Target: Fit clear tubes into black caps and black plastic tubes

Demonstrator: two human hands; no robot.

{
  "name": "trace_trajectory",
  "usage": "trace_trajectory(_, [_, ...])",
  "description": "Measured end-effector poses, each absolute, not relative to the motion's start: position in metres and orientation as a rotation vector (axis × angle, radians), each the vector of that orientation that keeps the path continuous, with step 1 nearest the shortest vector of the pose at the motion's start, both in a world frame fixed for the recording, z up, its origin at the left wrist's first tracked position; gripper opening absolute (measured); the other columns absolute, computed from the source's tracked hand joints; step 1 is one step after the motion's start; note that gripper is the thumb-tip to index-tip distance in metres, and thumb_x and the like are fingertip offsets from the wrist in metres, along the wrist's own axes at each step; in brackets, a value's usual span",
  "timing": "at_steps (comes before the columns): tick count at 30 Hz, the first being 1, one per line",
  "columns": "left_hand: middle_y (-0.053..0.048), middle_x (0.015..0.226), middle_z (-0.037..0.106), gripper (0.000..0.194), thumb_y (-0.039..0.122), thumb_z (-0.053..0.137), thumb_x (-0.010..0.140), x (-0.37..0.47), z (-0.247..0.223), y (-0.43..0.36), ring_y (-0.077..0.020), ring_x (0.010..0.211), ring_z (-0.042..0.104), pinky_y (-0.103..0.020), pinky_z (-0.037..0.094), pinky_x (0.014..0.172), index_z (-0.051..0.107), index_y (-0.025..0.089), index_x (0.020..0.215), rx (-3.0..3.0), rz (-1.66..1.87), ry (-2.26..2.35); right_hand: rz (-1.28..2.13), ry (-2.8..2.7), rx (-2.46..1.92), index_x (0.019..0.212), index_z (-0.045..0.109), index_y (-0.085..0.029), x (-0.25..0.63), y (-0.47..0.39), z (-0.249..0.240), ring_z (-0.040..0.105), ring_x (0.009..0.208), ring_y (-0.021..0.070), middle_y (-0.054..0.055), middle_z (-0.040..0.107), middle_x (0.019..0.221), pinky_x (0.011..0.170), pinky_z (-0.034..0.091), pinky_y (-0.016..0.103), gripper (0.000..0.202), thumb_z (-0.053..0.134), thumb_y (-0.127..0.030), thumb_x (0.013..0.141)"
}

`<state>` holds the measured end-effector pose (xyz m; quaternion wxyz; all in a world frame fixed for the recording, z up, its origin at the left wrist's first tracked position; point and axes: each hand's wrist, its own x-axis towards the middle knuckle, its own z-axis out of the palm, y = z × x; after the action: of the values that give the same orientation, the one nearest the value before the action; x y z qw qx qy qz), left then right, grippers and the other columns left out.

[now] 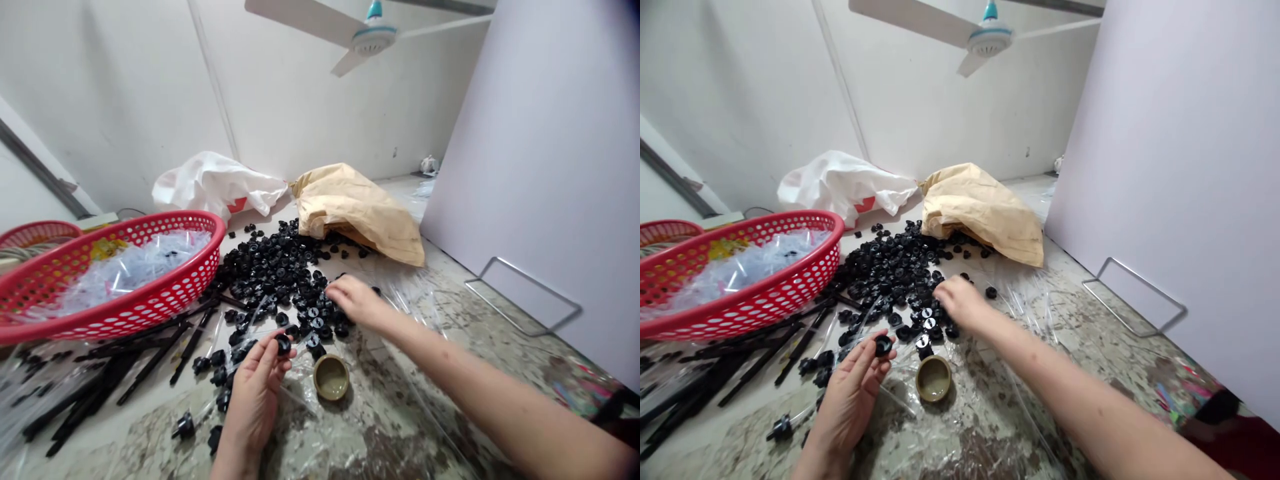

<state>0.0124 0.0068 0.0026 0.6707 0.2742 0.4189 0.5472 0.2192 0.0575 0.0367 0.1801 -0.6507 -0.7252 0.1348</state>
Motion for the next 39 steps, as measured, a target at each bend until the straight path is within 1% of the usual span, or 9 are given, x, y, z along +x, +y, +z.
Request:
trace_trajectory(2, [-0.007,0.089,0.068,0.043,0.032,0.08,0.057,0.011,0.003,0.009,-0.0131,0.071,0.063,-0.018,0.048,0.059,0.068,0.015,0.095,0.594,1.266,0.966,0.322,-1.92,-2.071,0.108,0.061,-0.014,0.246,0.091,0.03,0.051,0.102,0.0178,0.012,0.055,0.111,0.085,0.038,0.028,0.03,0.036,-0.02,0.093])
trace_trajectory(4, [-0.008,0.091,0.068,0.045,0.032,0.08,0.058,0.01,0.002,0.009,-0.0139,0.072,0.064,-0.018,0.048,0.058,0.068,0.015,0.097,0.577,1.263,0.974,0.292,-1.81,-2.251,0.107,0.061,-0.01,0.266,0.121,0.018,0.046,0.108,0.0247,0.018,0.051,0.117,0.086,0.038,0.035,0.027,0.043,-0.016,0.089])
trace_trajectory(10, [-0.01,0.098,0.067,0.042,0.03,0.076,0.063,0.007,-0.001,0.01,-0.0133,0.072,0.061,-0.018,0.048,0.058,0.066,0.015,0.101,0.575,1.268,0.912,0.244,-1.611,-2.478,0.107,0.058,-0.014,0.279,0.159,-0.012,0.037,0.12,0.0281,0.011,0.045,0.127,0.095,0.033,0.048,0.027,0.055,-0.028,0.084])
trace_trajectory(13, [-0.01,0.099,0.067,0.042,0.029,0.076,0.064,0.006,0.0,0.01,-0.0128,0.072,0.061,-0.018,0.048,0.059,0.066,0.015,0.102,0.578,1.265,0.906,0.275,-1.646,-2.416,0.102,0.06,-0.014,0.277,0.158,-0.007,0.042,0.115,0.0254,0.01,0.05,0.121,0.093,0.036,0.046,0.022,0.055,-0.026,0.084])
trace_trajectory(18, [-0.009,0.098,0.068,0.041,0.03,0.075,0.066,0.006,0.003,0.009,-0.0117,0.073,0.062,-0.016,0.047,0.059,0.065,0.018,0.104,0.595,1.272,0.888,0.363,-1.831,-2.068,0.097,0.062,-0.01,0.262,0.123,0.029,0.054,0.098,0.017,0.012,0.061,0.104,0.084,0.039,0.027,0.025,0.039,-0.017,0.09])
trace_trajectory(21, [-0.009,0.096,0.069,0.038,0.029,0.075,0.065,0.006,0.004,0.008,-0.0109,0.071,0.062,-0.015,0.046,0.058,0.067,0.017,0.101,0.597,1.278,0.867,0.497,-1.94,-1.846,0.104,0.06,-0.02,0.245,0.076,0.046,0.058,0.085,0.0117,0.001,0.065,0.094,0.074,0.042,0.021,0.026,0.038,-0.027,0.092])
trace_trajectory(24, [-0.01,0.094,0.069,0.037,0.028,0.074,0.066,0.008,0.006,0.006,-0.0112,0.071,0.062,-0.015,0.046,0.057,0.067,0.015,0.101,0.608,1.267,0.838,0.669,-2.112,-1.563,0.096,0.063,-0.024,0.231,0.026,0.047,0.058,0.074,0.0113,-0.002,0.065,0.084,0.066,0.043,0.022,0.022,0.045,-0.034,0.089])
trace_trajectory(30, [-0.008,0.093,0.069,0.035,0.025,0.074,0.067,0.013,0.01,-0.002,-0.0117,0.074,0.063,-0.017,0.049,0.064,0.068,0.016,0.1,0.637,1.201,0.801,0.137,-2.512,-1.434,0.081,0.066,-0.019,0.213,-0.026,0.031,0.053,0.073,0.0156,0.004,0.062,0.078,0.061,0.036,0.027,0.016,0.051,-0.013,0.084])
trace_trajectory(39, [-0.009,0.095,0.068,0.036,0.024,0.073,0.068,0.013,0.008,-0.005,-0.0134,0.076,0.064,-0.021,0.051,0.069,0.066,0.016,0.102,0.677,1.149,0.765,-0.21,-2.689,-1.415,0.067,0.061,-0.016,0.195,-0.034,0.019,0.049,0.068,0.0163,0.005,0.062,0.072,0.057,0.029,0.03,0.01,0.062,-0.011,0.076])
